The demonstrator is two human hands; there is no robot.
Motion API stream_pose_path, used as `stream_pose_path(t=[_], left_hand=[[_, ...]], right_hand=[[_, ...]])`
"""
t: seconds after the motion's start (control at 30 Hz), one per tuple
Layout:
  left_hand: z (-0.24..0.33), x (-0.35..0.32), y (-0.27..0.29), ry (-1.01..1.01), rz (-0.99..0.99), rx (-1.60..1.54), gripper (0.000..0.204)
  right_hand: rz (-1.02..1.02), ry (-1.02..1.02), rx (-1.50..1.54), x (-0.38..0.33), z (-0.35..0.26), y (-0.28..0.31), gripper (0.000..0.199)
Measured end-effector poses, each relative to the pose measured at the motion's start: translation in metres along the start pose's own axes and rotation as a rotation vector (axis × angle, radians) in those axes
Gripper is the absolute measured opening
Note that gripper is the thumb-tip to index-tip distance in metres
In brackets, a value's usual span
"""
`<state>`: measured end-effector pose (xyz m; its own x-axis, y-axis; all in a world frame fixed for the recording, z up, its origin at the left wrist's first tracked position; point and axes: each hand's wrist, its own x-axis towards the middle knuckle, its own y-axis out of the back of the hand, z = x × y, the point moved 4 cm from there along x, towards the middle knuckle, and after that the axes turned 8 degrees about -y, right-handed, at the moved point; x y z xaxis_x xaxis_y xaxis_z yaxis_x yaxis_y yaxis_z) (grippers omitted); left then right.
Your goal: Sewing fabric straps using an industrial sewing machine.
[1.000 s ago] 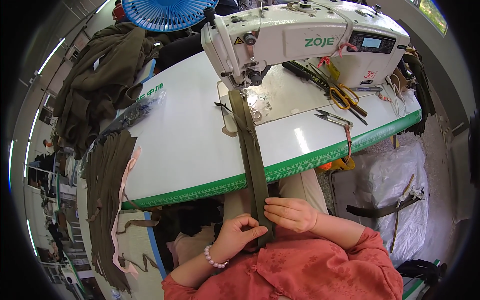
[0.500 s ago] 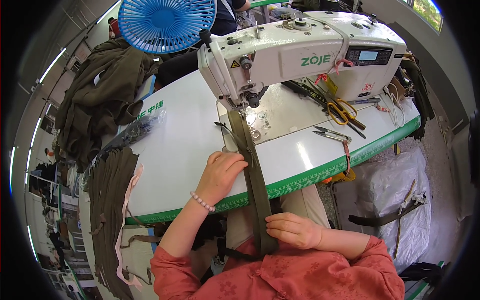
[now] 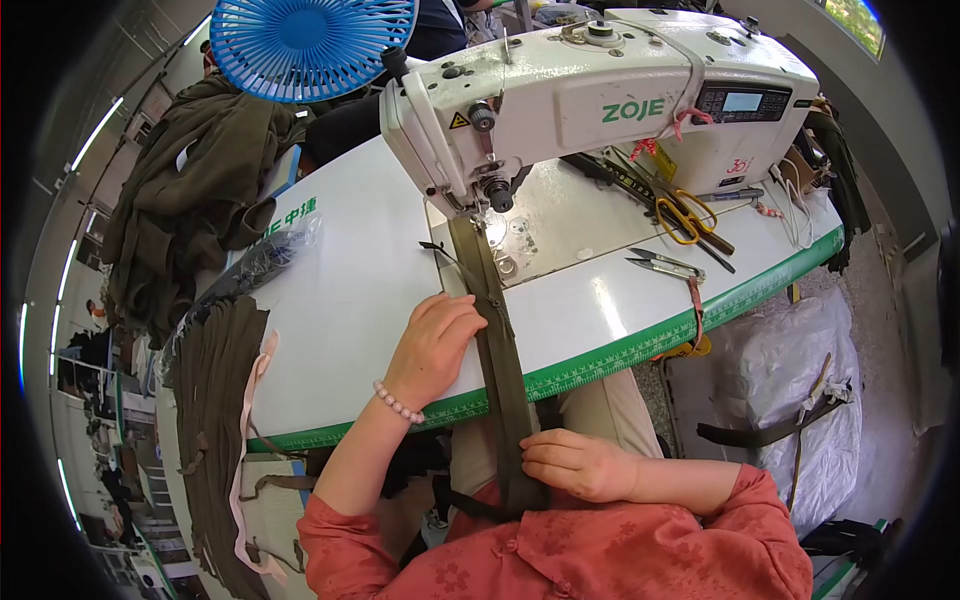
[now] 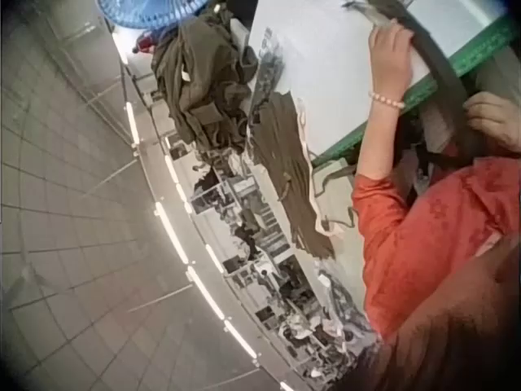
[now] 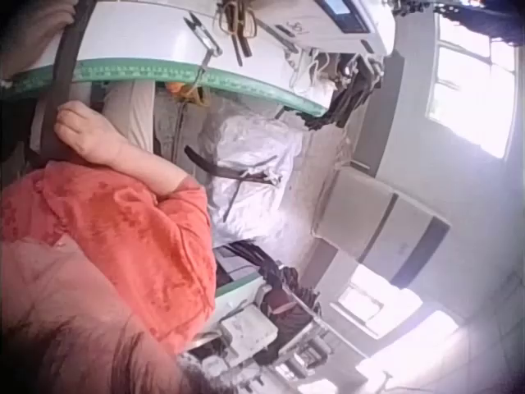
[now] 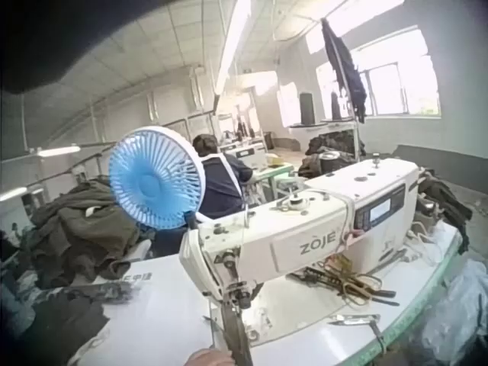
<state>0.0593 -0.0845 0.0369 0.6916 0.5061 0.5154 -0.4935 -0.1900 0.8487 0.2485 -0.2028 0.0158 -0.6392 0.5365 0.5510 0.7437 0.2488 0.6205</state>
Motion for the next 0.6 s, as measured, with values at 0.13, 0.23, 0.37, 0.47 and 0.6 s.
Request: stream_pose_path(t=[0.13,0.23,0.37,0.47,0.6], left_hand=[[-0.005,0.018,0.004,-0.023,0.002,0.022,0.024],[-0.011,0.019,-0.002,-0.018,-0.064,0.027,0.028],[-0.015,0.015,-0.003,0.019,-0.118,0.017,0.035],[-0.017,0.01,-0.003,0.054,-0.131,0.004,0.037],[-0.021,0.004,-0.004,0.092,-0.146,-0.004,0.04]], right_hand=[[-0.022,-0.02,0.03,0.003,0.0,-0.005,0.029],[-0.05,-0.031,0.033,0.003,-0.001,-0.004,0.029],[-0.11,-0.056,0.032,0.005,-0.003,0.01,0.029],[-0.155,-0.083,0.041,0.01,-0.003,0.018,0.029],[-0.176,-0.106,0.069,0.015,-0.005,0.008,0.028]])
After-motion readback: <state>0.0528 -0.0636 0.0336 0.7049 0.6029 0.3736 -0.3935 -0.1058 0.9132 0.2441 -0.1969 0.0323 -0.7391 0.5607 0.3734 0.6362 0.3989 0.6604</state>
